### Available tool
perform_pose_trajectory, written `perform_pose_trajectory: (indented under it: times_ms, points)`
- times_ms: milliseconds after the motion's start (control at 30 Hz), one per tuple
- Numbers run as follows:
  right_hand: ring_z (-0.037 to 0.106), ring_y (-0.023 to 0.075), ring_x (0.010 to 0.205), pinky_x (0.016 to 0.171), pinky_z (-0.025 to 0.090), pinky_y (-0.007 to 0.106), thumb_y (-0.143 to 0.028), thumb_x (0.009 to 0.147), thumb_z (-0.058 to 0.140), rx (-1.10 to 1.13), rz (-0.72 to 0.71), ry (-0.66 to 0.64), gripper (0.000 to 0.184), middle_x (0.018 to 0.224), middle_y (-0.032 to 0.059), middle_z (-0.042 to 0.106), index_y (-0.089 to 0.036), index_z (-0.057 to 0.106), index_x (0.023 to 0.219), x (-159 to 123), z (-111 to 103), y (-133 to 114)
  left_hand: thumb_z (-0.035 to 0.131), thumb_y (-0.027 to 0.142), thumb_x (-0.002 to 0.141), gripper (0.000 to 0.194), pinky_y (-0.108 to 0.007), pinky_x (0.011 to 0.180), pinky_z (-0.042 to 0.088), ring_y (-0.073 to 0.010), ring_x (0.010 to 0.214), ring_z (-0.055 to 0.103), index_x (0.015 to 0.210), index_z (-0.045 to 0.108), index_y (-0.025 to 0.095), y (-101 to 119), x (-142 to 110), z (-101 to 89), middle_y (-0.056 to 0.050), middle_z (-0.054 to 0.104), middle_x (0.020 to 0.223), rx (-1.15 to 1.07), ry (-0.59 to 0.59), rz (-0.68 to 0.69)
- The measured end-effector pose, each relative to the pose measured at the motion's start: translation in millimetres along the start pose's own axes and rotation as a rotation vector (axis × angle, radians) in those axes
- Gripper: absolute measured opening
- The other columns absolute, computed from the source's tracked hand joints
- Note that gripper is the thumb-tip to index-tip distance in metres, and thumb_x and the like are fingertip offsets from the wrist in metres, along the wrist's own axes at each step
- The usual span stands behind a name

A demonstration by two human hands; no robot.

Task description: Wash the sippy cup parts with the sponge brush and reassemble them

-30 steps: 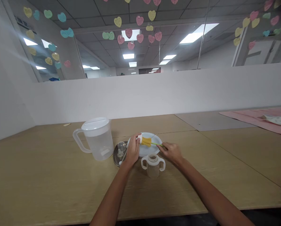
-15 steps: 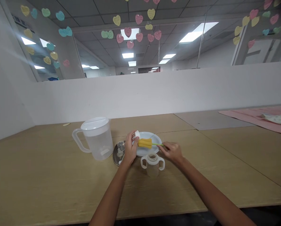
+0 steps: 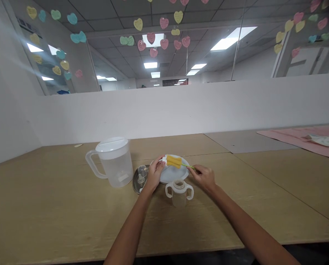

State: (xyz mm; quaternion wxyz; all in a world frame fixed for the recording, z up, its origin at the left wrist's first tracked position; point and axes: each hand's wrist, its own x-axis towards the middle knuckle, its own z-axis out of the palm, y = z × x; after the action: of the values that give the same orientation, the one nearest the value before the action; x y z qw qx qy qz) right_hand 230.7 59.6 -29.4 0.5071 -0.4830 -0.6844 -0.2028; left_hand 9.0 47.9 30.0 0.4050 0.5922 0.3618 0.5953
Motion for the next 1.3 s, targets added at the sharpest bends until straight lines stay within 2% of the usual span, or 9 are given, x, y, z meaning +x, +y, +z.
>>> perform_pose_trajectory:
  times_ms: [133,267,400,633,733,867,967,1067,1300]
  points:
    - [0.042,0.0081,0.045,0.048,0.025,0.022,-0.052,0.087,0.043,-0.037,0.015,-0.058,0.053,0.047,0.0013,0.054,-0.016,0.056,0.05,2,0,2,0.064,0.038,0.073,0.041,-0.031,0.087,0.047,-0.0215,0.1,0.061,0.109,0.063,0.018,-2,1,0.6,-0.009,0.065,0.112,-0.056,-0.012,-0.013]
    - [0.042,0.0075,0.043,0.048,0.025,0.022,-0.05,0.087,0.044,-0.056,-0.08,-0.086,0.051,0.046,0.0012,0.053,-0.016,0.056,0.05,0,0,4,0.063,0.038,0.074,0.043,-0.031,0.089,0.046,-0.021,0.103,0.059,0.112,0.061,0.017,-5,1,0.8,-0.009,0.064,0.115,-0.093,0.034,-0.002]
    - [0.046,0.0075,0.045,0.05,0.027,0.022,-0.046,0.087,0.048,-0.072,-0.162,-0.074,0.045,0.048,0.0011,0.055,-0.017,0.057,0.052,-1,-1,6,0.062,0.037,0.075,0.039,-0.031,0.091,0.045,-0.0203,0.103,0.059,0.109,0.063,0.018,-6,1,-0.4,-0.009,0.063,0.116,-0.011,0.012,0.043]
    - [0.049,0.008,0.047,0.05,0.028,0.022,-0.046,0.086,0.049,-0.025,-0.089,-0.041,0.044,0.05,0.0015,0.058,-0.016,0.061,0.057,0,1,4,0.057,0.034,0.078,0.032,-0.03,0.087,0.045,-0.0203,0.099,0.059,0.106,0.065,0.019,-8,1,-2.3,-0.007,0.065,0.11,0.177,-0.021,0.161]
    - [0.048,0.0077,0.047,0.05,0.028,0.021,-0.047,0.087,0.047,-0.01,-0.112,-0.077,0.046,0.05,0.0015,0.057,-0.016,0.06,0.056,1,1,4,0.05,0.032,0.082,0.028,-0.029,0.085,0.045,-0.0196,0.096,0.06,0.099,0.067,0.019,-9,5,-13.8,-0.006,0.067,0.103,0.295,0.132,0.255]
    - [0.046,0.0076,0.045,0.048,0.026,0.022,-0.048,0.086,0.048,-0.039,-0.048,-0.021,0.046,0.048,0.0008,0.056,-0.016,0.059,0.054,2,1,7,0.041,0.03,0.084,0.029,-0.032,0.085,0.045,-0.02,0.094,0.059,0.094,0.065,0.017,-11,9,-47.3,-0.006,0.066,0.096,0.539,0.433,0.34]
    - [0.046,0.0079,0.046,0.049,0.027,0.021,-0.047,0.086,0.048,-0.051,-0.028,-0.012,0.046,0.048,0.0008,0.055,-0.016,0.059,0.054,1,1,9,0.043,0.028,0.082,0.029,-0.037,0.087,0.044,-0.0236,0.092,0.059,0.097,0.064,0.015,-14,5,-71.1,-0.009,0.066,0.096,0.899,0.431,0.218]
    - [0.047,0.0084,0.047,0.05,0.028,0.022,-0.047,0.086,0.048,-0.067,-0.065,-0.026,0.044,0.05,0.0012,0.057,-0.016,0.06,0.058,-1,3,11,0.046,0.027,0.081,0.032,-0.038,0.086,0.043,-0.0266,0.096,0.059,0.107,0.06,0.013,-20,-3,-80.6,-0.012,0.066,0.099,1.19,0.332,0.084]
    - [0.047,0.0078,0.045,0.049,0.027,0.022,-0.047,0.086,0.049,-0.084,-0.103,0.004,0.044,0.048,0.0008,0.057,-0.016,0.059,0.057,-2,4,10,0.054,0.022,0.08,0.037,-0.03,0.079,0.045,-0.023,0.099,0.061,0.116,0.051,0.016,-27,-10,-73.9,-0.011,0.065,0.107,1.33,0.172,-0.116]
